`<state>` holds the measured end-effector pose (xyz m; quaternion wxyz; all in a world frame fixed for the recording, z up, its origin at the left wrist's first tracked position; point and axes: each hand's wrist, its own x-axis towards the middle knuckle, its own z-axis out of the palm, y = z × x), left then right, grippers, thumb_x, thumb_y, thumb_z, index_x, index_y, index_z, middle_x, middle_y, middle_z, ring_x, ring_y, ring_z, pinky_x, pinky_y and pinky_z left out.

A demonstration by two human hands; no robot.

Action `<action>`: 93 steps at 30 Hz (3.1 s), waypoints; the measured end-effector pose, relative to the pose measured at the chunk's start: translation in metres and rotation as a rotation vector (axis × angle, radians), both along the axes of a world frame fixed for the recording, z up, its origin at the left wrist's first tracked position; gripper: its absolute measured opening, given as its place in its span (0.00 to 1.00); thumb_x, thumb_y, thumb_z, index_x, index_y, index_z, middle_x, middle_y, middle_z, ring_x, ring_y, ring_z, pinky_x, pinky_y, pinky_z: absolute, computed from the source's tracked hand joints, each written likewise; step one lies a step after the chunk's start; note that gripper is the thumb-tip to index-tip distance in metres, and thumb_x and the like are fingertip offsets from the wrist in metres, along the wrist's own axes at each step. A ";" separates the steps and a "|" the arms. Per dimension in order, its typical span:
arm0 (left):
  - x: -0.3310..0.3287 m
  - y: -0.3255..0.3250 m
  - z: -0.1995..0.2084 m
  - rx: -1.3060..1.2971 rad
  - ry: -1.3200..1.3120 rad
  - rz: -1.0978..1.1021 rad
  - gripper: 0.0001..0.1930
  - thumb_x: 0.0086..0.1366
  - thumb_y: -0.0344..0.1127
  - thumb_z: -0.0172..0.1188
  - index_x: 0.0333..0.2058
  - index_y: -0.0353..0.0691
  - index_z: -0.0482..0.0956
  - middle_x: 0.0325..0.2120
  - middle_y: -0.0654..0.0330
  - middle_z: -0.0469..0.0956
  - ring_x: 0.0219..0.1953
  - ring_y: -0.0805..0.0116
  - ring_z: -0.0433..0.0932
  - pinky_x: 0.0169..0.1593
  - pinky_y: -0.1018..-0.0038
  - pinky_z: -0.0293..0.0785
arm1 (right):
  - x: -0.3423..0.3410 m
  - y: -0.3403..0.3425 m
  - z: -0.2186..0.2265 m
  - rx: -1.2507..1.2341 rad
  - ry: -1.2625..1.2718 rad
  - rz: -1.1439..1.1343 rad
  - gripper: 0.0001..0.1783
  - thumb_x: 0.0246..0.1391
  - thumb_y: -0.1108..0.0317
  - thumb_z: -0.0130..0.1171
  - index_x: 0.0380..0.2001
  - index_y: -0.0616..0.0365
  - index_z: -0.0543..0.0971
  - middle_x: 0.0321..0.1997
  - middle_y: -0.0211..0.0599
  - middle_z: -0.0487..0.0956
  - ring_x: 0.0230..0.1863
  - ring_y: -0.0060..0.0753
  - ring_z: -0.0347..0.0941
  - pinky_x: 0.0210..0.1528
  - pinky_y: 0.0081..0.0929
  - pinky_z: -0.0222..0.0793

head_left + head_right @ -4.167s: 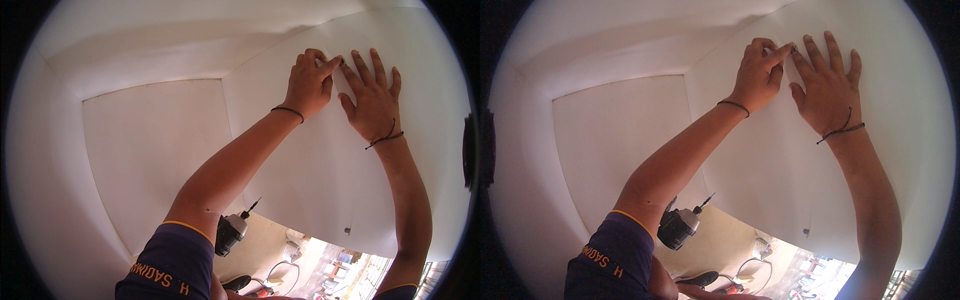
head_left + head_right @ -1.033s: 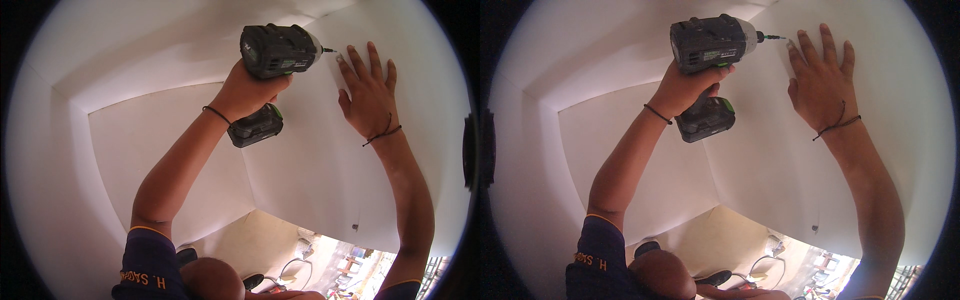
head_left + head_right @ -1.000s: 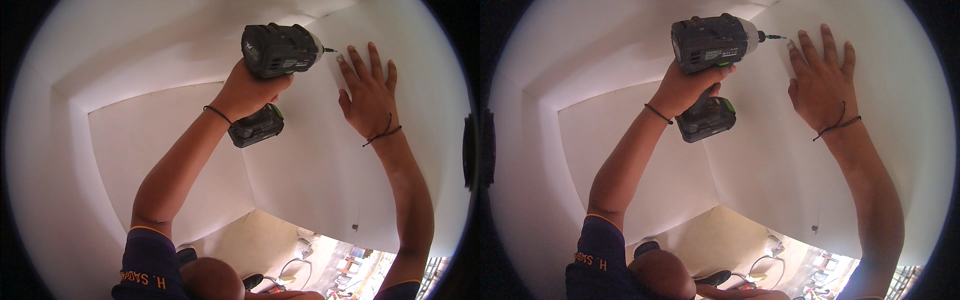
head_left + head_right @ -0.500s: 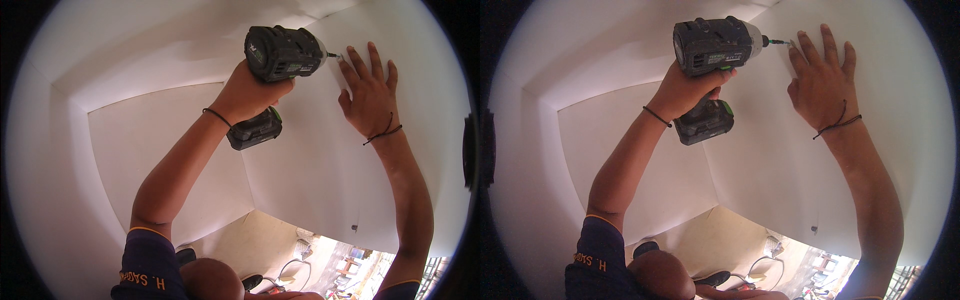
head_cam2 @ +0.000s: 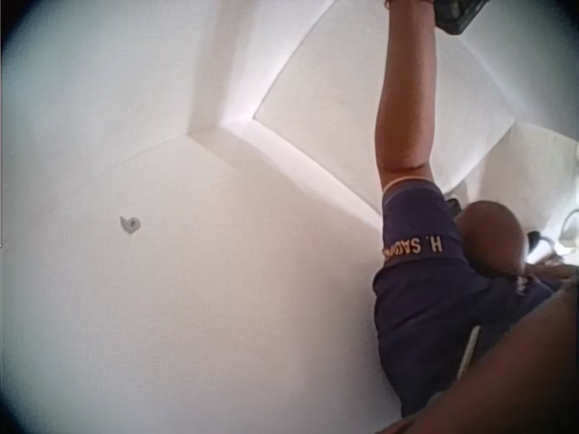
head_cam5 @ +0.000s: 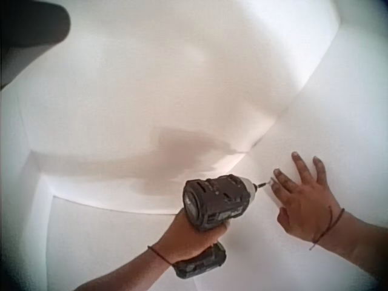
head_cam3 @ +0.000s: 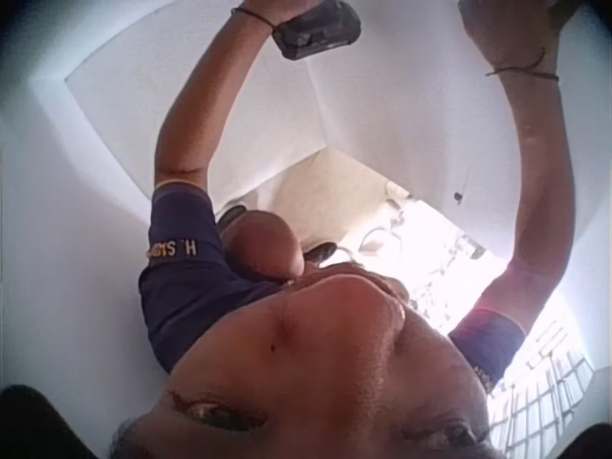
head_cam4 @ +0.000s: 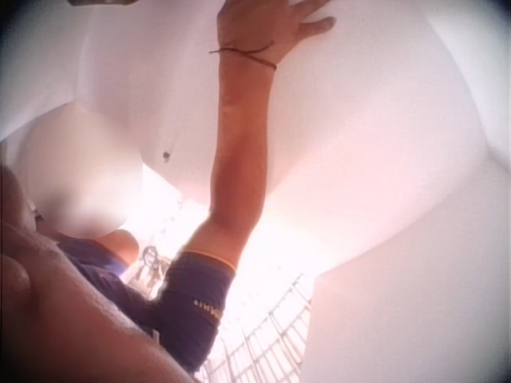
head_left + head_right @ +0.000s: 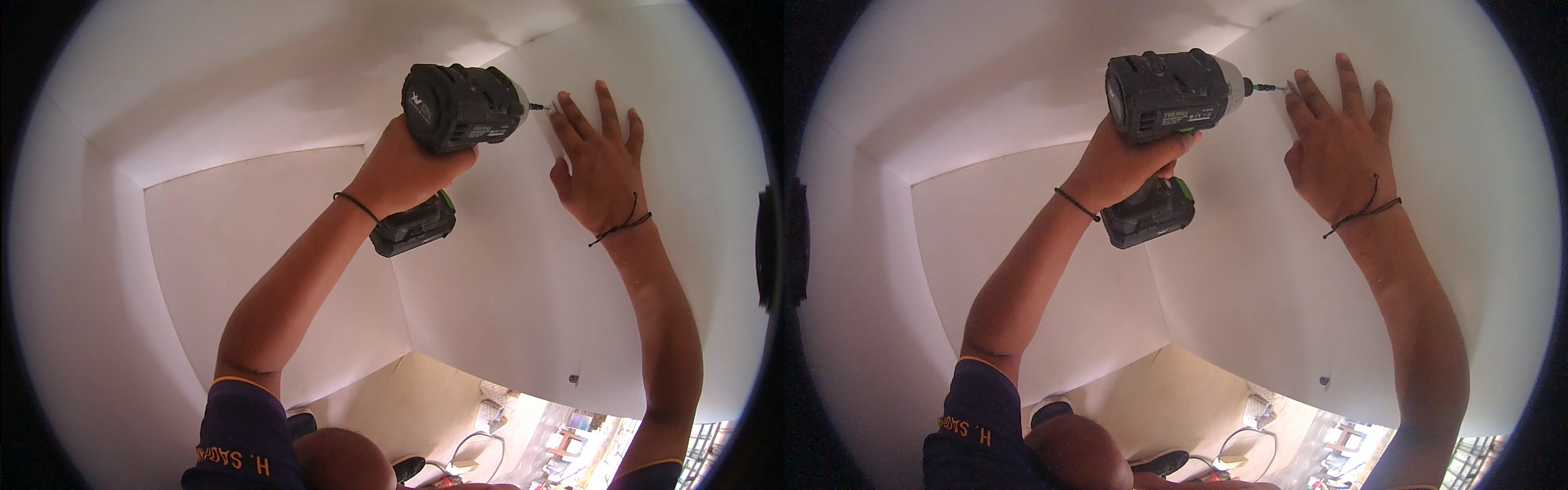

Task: The person assembles a wooden cabinet by drilling a screw into a panel, moving a shelf into place, and using a tape measure and pencil to mark the interior walls.

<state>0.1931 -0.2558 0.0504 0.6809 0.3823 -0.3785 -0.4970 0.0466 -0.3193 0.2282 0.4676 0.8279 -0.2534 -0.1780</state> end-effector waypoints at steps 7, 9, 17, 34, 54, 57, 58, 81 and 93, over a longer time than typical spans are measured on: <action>-0.003 -0.002 0.000 -0.034 0.032 0.010 0.09 0.59 0.32 0.64 0.38 0.37 0.79 0.20 0.67 0.75 0.20 0.78 0.70 0.27 0.77 0.70 | -0.005 -0.006 -0.002 -0.008 -0.029 0.092 0.28 0.47 0.68 0.57 0.55 0.52 0.75 0.67 0.29 0.67 0.73 0.47 0.48 0.69 0.62 0.42; -0.002 -0.001 0.000 -0.033 0.047 0.003 0.09 0.59 0.31 0.64 0.38 0.37 0.79 0.20 0.68 0.75 0.20 0.79 0.70 0.27 0.78 0.70 | -0.002 -0.003 -0.001 -0.011 -0.035 0.078 0.28 0.47 0.69 0.57 0.55 0.52 0.75 0.67 0.31 0.66 0.73 0.47 0.48 0.69 0.62 0.42; -0.003 -0.002 -0.002 -0.024 0.020 0.008 0.09 0.60 0.33 0.65 0.38 0.38 0.78 0.19 0.68 0.74 0.20 0.79 0.71 0.26 0.77 0.70 | -0.002 -0.003 -0.001 -0.007 -0.041 0.073 0.28 0.47 0.68 0.57 0.56 0.51 0.75 0.68 0.34 0.64 0.73 0.47 0.48 0.69 0.61 0.42; -0.004 -0.008 0.000 -0.023 -0.066 0.046 0.12 0.59 0.36 0.65 0.38 0.37 0.77 0.23 0.66 0.76 0.22 0.78 0.74 0.29 0.77 0.74 | -0.004 -0.003 -0.001 0.006 -0.045 0.059 0.28 0.48 0.67 0.58 0.56 0.50 0.74 0.69 0.33 0.64 0.74 0.46 0.46 0.69 0.61 0.42; 0.002 -0.005 0.013 0.005 -0.138 0.046 0.14 0.56 0.40 0.65 0.37 0.39 0.79 0.24 0.66 0.78 0.22 0.75 0.76 0.30 0.74 0.76 | 0.000 0.000 0.002 0.040 -0.019 -0.037 0.31 0.46 0.69 0.57 0.58 0.52 0.71 0.71 0.37 0.60 0.75 0.50 0.40 0.69 0.64 0.37; 0.003 -0.004 0.015 0.019 -0.134 0.035 0.14 0.56 0.40 0.65 0.38 0.39 0.79 0.23 0.66 0.78 0.22 0.75 0.76 0.30 0.74 0.76 | 0.000 0.001 0.002 0.035 -0.018 -0.039 0.31 0.46 0.69 0.57 0.58 0.52 0.71 0.71 0.37 0.60 0.75 0.50 0.40 0.69 0.64 0.37; 0.002 -0.004 0.015 0.010 -0.140 0.041 0.13 0.56 0.39 0.65 0.38 0.39 0.79 0.23 0.66 0.78 0.22 0.75 0.76 0.30 0.74 0.76 | 0.000 0.001 0.002 0.034 -0.017 -0.040 0.31 0.46 0.69 0.56 0.58 0.52 0.71 0.71 0.37 0.60 0.75 0.50 0.40 0.69 0.64 0.37; 0.002 -0.004 0.015 -0.030 -0.180 0.094 0.10 0.55 0.38 0.62 0.31 0.38 0.78 0.20 0.65 0.76 0.21 0.75 0.76 0.30 0.73 0.76 | -0.003 0.000 0.000 0.023 -0.026 -0.013 0.30 0.47 0.68 0.58 0.58 0.49 0.72 0.70 0.34 0.61 0.75 0.48 0.42 0.70 0.62 0.37; 0.007 -0.002 0.022 0.003 -0.229 0.072 0.09 0.54 0.37 0.61 0.31 0.38 0.78 0.19 0.65 0.76 0.21 0.75 0.75 0.29 0.73 0.76 | -0.004 -0.001 0.001 0.017 -0.039 0.012 0.29 0.47 0.67 0.58 0.57 0.48 0.73 0.69 0.33 0.63 0.75 0.47 0.43 0.70 0.61 0.38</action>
